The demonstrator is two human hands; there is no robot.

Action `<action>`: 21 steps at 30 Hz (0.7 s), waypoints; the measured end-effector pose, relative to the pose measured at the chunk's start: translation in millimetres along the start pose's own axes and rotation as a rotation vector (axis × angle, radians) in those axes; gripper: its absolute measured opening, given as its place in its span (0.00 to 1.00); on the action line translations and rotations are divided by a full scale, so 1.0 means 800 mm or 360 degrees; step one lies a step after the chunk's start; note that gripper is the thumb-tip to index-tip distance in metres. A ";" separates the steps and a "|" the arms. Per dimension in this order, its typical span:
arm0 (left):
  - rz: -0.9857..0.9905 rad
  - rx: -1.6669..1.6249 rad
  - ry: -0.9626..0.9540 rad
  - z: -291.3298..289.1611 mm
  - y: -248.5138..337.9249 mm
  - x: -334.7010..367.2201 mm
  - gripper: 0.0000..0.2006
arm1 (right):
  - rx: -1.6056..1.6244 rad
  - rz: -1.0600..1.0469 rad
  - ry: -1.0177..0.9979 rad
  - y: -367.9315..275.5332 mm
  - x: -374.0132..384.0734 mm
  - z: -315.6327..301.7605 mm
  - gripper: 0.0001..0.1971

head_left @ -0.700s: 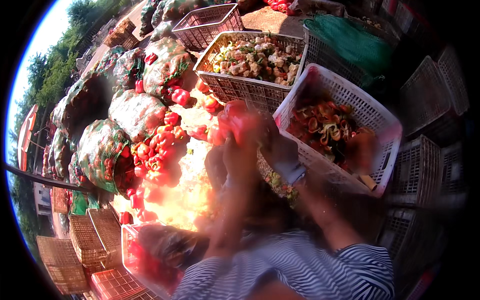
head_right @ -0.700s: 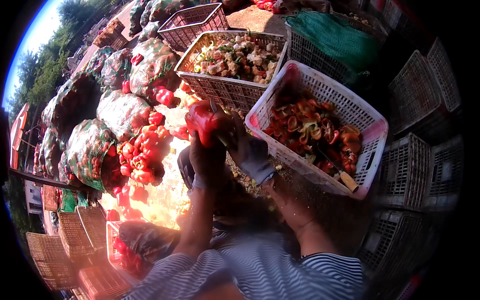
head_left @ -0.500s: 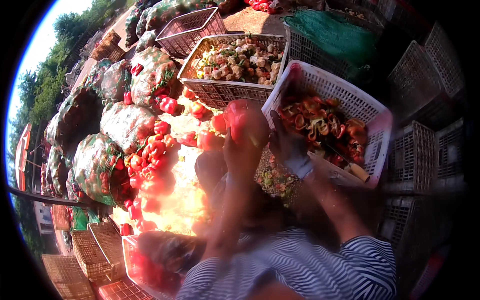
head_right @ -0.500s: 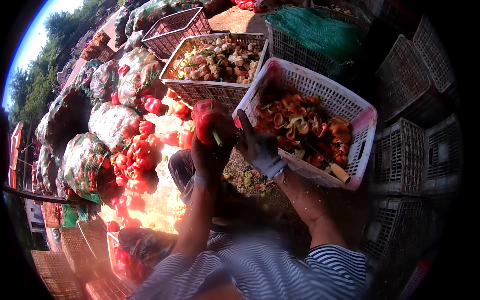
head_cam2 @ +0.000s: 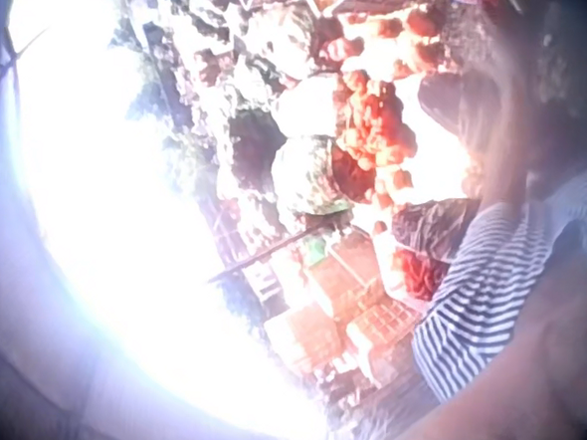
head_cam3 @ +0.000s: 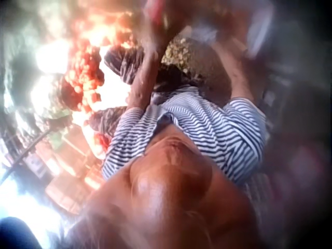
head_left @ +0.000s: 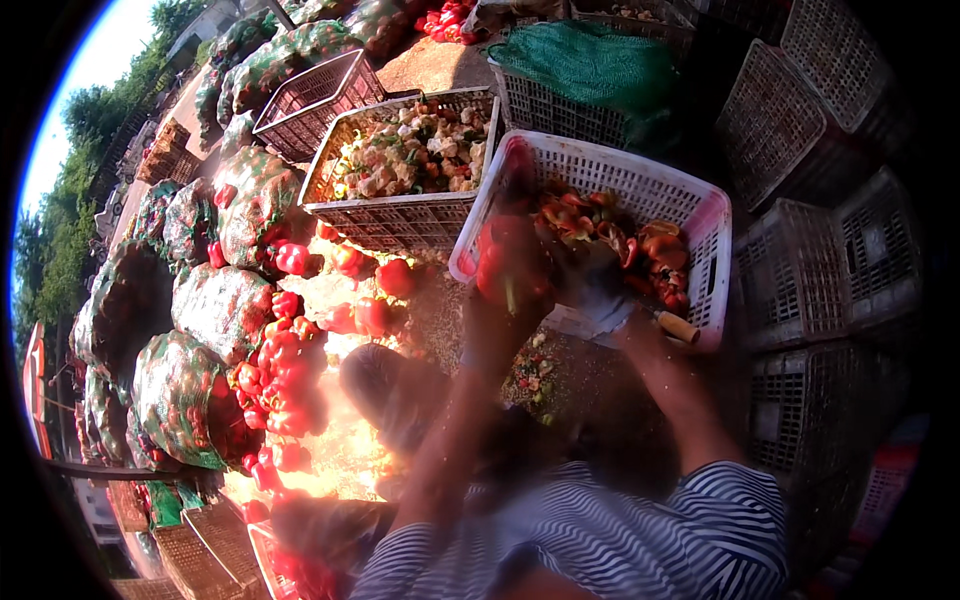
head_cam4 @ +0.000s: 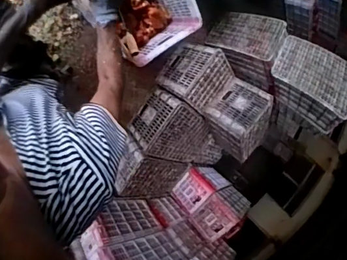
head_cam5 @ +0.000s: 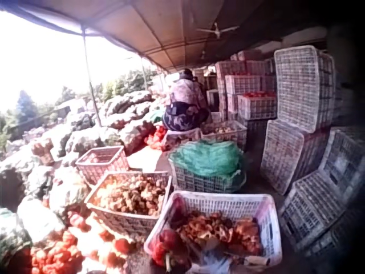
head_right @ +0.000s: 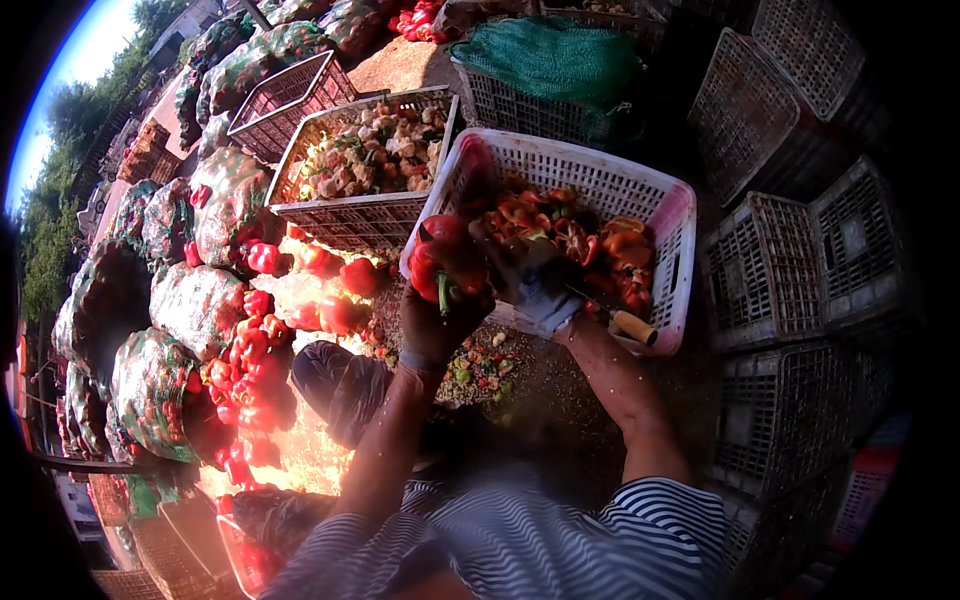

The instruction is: The person cores red bell peppers using a knife, placing the processed peppers into a crate and the discarded stems into a separate basket.

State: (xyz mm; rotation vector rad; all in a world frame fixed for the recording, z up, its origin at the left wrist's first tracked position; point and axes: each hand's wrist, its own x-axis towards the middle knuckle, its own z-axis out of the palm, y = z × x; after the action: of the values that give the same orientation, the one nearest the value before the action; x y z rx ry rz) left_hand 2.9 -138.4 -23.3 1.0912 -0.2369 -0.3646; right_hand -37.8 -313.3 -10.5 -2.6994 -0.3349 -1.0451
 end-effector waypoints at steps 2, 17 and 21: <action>-0.0030 -0.0006 -0.0041 -0.003 -0.010 -0.003 0.24 | 0.0018 -0.0086 -0.0116 0.006 0.007 -0.013 0.39; 0.0201 0.0851 -0.0178 -0.008 -0.033 0.012 0.23 | 0.1103 0.0978 -0.0539 0.026 -0.041 0.050 0.33; 0.0122 0.0655 -0.0171 -0.002 -0.036 0.021 0.22 | 0.2523 0.2030 -0.0498 0.095 -0.047 0.061 0.16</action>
State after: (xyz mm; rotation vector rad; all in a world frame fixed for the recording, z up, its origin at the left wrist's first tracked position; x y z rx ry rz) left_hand 14.1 -156.1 -49.6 1.4640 -0.4621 -0.3130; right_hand -12.3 -376.4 -80.9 -1.0709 0.3804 0.1520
